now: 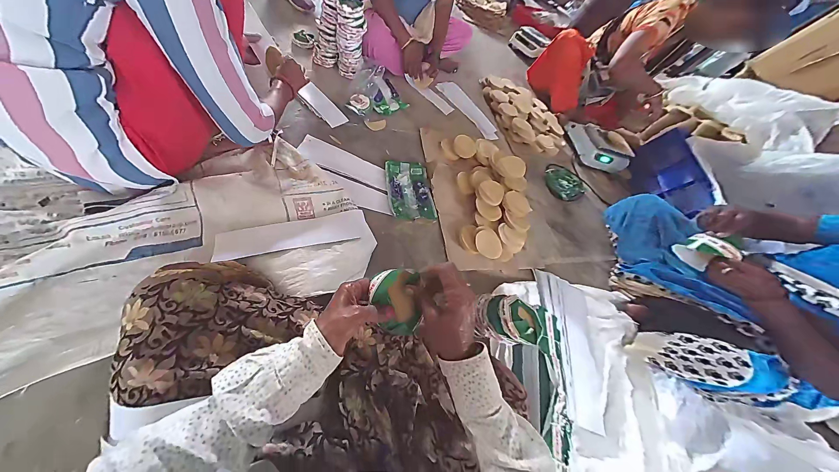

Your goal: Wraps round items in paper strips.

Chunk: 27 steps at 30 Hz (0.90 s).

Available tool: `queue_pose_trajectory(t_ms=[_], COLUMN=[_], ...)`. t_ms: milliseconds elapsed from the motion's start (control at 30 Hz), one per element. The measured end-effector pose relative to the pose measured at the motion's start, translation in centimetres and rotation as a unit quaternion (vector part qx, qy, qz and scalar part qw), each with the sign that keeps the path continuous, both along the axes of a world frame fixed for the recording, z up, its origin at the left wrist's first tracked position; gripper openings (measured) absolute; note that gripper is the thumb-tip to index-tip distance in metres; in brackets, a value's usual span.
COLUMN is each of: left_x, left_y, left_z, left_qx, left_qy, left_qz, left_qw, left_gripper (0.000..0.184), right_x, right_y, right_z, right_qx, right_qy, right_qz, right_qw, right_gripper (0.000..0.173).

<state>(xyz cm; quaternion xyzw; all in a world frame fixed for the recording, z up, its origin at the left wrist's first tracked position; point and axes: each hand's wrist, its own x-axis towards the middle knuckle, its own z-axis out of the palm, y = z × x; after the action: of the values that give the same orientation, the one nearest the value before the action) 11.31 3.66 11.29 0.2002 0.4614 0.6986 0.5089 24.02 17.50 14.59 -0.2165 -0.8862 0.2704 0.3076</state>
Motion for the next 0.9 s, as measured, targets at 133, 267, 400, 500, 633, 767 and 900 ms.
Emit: queue_pose_trajectory(t_ms=[133, 267, 400, 500, 633, 767, 900], left_x=[-1.2, -2.6, -4.0, -4.2, -4.3, -4.3, -3.6], left_y=[0.0, 0.1, 0.0, 0.3, 0.8, 0.9, 1.1], left_z=[0.7, 1.1, 1.5, 1.9, 2.0, 2.9, 3.3], left_qx=[0.015, 0.026, -0.010, -0.016, -0.031, -0.116, -0.167], left_qy=[0.031, 0.055, 0.055, 0.077, 0.141, 0.267, 0.404], left_qz=[-0.078, -0.140, -0.234, -0.283, -0.267, -0.186, -0.126], left_qw=[0.996, 0.988, 0.971, 0.956, 0.953, 0.938, 0.890], left_gripper=[0.027, 0.021, 0.017, 0.019, 0.019, 0.025, 0.031], right_x=[0.1, 0.6, 1.4, 1.4, 0.9, 0.0, -0.6], right_y=[0.8, 0.3, -0.1, -0.3, -0.8, -2.2, -3.4], right_z=[-0.2, 0.4, 1.2, 1.0, 0.3, -1.3, -3.0], right_qx=[0.101, 0.246, 0.181, 0.138, 0.253, 0.204, 0.019], right_qy=[0.066, 0.029, -0.032, -0.020, 0.030, 0.044, 0.080], right_qz=[0.028, 0.071, 0.121, 0.130, 0.120, 0.064, 0.040], right_qw=[0.992, 0.966, 0.976, 0.982, 0.959, 0.976, 0.996], right_gripper=[0.014, 0.017, 0.021, 0.017, 0.012, 0.019, 0.040])
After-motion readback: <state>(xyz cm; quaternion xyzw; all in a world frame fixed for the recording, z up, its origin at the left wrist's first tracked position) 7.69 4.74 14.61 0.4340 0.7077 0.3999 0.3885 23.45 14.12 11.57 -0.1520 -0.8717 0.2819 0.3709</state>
